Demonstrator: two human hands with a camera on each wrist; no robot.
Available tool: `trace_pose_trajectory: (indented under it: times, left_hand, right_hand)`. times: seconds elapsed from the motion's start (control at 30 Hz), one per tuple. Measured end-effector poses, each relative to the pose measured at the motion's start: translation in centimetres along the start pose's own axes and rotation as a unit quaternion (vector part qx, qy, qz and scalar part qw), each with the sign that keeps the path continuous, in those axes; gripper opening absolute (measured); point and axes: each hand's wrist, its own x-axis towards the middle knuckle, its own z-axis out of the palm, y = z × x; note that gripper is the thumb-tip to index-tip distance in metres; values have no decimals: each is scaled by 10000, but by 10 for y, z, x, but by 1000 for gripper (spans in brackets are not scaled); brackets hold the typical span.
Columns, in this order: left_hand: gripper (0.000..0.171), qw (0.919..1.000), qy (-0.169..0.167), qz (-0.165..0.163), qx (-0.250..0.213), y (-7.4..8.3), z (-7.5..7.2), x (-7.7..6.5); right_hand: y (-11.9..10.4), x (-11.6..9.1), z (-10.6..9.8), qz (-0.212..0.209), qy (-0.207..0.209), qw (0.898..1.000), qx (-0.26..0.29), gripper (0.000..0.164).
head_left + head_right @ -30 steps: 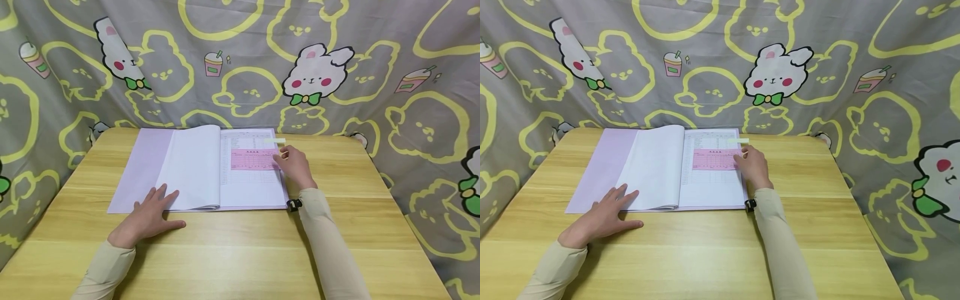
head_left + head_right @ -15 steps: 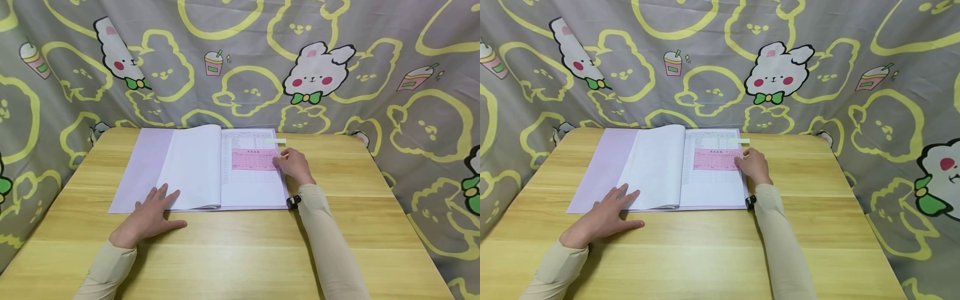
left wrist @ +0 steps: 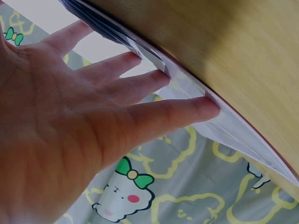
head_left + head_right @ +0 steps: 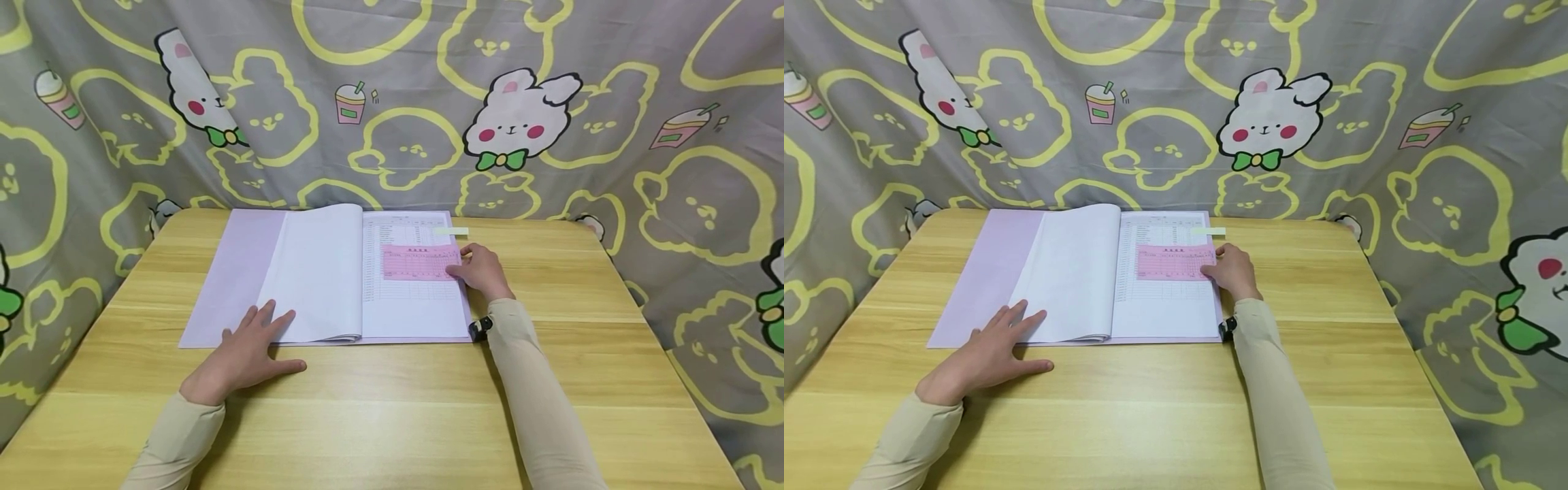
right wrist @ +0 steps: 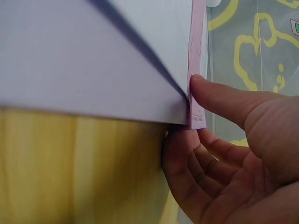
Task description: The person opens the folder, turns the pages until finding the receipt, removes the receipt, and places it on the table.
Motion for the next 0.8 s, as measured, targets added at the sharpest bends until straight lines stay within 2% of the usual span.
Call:
trace_pose_trajectory:
  times: [0.53, 0.8]
  left_hand:
    - [104, 10000, -2, -8, 45, 0, 1, 0]
    - [104, 10000, -9, -5, 30, -1, 1, 1]
  right_hand:
    - [13, 0, -12, -177, 217, 9994, 224, 41]
    - [21, -1, -21, -203, 329, 9989, 259, 43]
